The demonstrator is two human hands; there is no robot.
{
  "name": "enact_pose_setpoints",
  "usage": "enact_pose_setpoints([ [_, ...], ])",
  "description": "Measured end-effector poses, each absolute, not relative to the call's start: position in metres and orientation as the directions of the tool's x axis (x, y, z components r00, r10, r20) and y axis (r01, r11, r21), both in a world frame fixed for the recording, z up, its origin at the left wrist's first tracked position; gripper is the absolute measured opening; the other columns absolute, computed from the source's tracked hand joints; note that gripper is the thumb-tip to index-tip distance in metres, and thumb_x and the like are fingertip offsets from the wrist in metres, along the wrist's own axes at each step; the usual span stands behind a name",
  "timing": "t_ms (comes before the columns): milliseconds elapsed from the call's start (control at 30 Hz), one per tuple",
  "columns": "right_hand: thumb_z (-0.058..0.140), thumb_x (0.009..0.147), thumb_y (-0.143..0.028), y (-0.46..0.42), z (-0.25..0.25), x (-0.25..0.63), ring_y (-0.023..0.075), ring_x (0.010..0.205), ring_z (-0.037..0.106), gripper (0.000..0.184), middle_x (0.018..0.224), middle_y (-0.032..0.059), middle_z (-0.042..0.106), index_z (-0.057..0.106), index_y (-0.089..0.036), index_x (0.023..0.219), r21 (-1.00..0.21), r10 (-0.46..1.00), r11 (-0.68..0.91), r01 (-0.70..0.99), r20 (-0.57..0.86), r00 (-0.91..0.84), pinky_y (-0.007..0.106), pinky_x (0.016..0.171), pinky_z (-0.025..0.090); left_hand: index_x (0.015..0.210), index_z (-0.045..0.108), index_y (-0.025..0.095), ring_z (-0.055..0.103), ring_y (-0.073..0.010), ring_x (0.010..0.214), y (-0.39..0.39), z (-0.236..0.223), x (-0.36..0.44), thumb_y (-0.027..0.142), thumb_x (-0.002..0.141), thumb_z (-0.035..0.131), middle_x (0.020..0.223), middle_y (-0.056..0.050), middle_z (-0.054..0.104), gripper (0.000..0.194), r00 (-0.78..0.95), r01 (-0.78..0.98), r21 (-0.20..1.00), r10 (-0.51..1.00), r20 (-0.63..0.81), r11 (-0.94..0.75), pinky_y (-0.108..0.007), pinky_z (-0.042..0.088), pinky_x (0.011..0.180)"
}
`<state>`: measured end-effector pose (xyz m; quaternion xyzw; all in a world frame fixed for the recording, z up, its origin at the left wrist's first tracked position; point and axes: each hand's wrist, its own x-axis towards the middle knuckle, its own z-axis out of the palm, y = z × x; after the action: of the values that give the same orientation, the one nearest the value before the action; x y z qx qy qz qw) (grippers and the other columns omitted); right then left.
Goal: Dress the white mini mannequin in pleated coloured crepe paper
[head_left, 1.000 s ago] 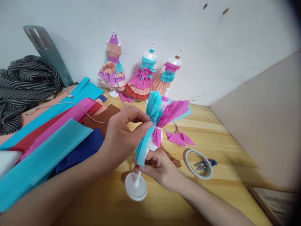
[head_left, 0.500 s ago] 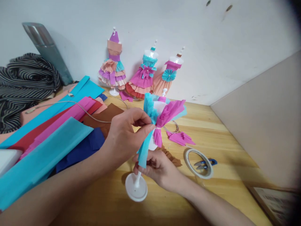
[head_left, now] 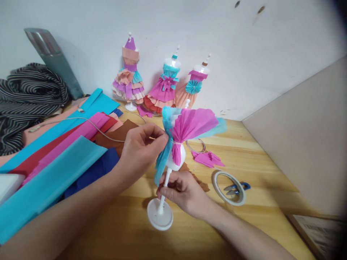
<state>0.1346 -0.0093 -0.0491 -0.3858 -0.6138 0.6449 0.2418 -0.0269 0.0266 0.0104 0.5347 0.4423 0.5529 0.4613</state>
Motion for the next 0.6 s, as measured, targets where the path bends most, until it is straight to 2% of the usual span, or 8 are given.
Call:
enact_pose_setpoints([
  [200, 0.076, 0.069, -0.043, -0.007, -0.058, 0.131, 0.0116, 0.055, 0.058, 0.033, 0.064, 0.0006, 0.063, 0.059, -0.016, 0.075, -0.959, 0.795, -0.272, 0.079, -0.27, -0.543, 0.024, 0.053, 0.047, 0.06, 0.058, 0.015, 0.05, -0.0098, 0.058, 0.04, -0.003, -0.028, 0.023, 0.072, 0.062, 0.059, 0.002, 0.056, 0.015, -0.013, -0.046, 0.992, 0.993, 0.114, -0.115, -0.023, 0.043, 0.059],
  [333, 0.08, 0.061, -0.046, -0.003, -0.063, 0.129, 0.0093, 0.048, 0.056, 0.04, 0.057, -0.0023, 0.06, 0.058, -0.015, 0.071, -0.933, 0.787, -0.356, 0.051, -0.329, -0.521, 0.021, 0.047, 0.045, 0.057, 0.056, 0.014, 0.047, -0.0077, 0.05, 0.051, -0.017, -0.029, 0.022, 0.069, 0.063, 0.053, 0.003, 0.052, 0.016, 0.004, -0.164, 0.978, 0.991, -0.132, 0.131, -0.021, 0.042, 0.052],
  [433, 0.083, 0.056, -0.047, -0.001, -0.063, 0.128, 0.0087, 0.044, 0.056, 0.044, 0.053, -0.0036, 0.059, 0.056, -0.015, 0.069, -0.909, 0.785, -0.413, 0.058, -0.388, -0.483, 0.02, 0.043, 0.044, 0.061, 0.059, 0.014, 0.052, -0.0098, 0.053, 0.054, -0.024, -0.027, 0.024, 0.069, 0.065, 0.056, 0.001, 0.055, 0.015, 0.007, -0.224, 0.928, 0.952, -0.305, 0.299, -0.022, 0.045, 0.052],
  [600, 0.085, 0.053, -0.043, -0.001, -0.063, 0.127, 0.009, 0.043, 0.055, 0.043, 0.051, -0.005, 0.057, 0.055, -0.016, 0.068, -0.912, 0.808, -0.403, 0.071, -0.391, -0.44, 0.02, 0.043, 0.044, 0.081, 0.062, 0.014, 0.059, -0.0135, 0.066, 0.051, -0.029, -0.018, 0.042, 0.079, 0.062, 0.073, -0.004, 0.063, 0.027, 0.066, -0.378, 0.824, 0.9, -0.43, 0.422, -0.024, 0.049, 0.06],
])
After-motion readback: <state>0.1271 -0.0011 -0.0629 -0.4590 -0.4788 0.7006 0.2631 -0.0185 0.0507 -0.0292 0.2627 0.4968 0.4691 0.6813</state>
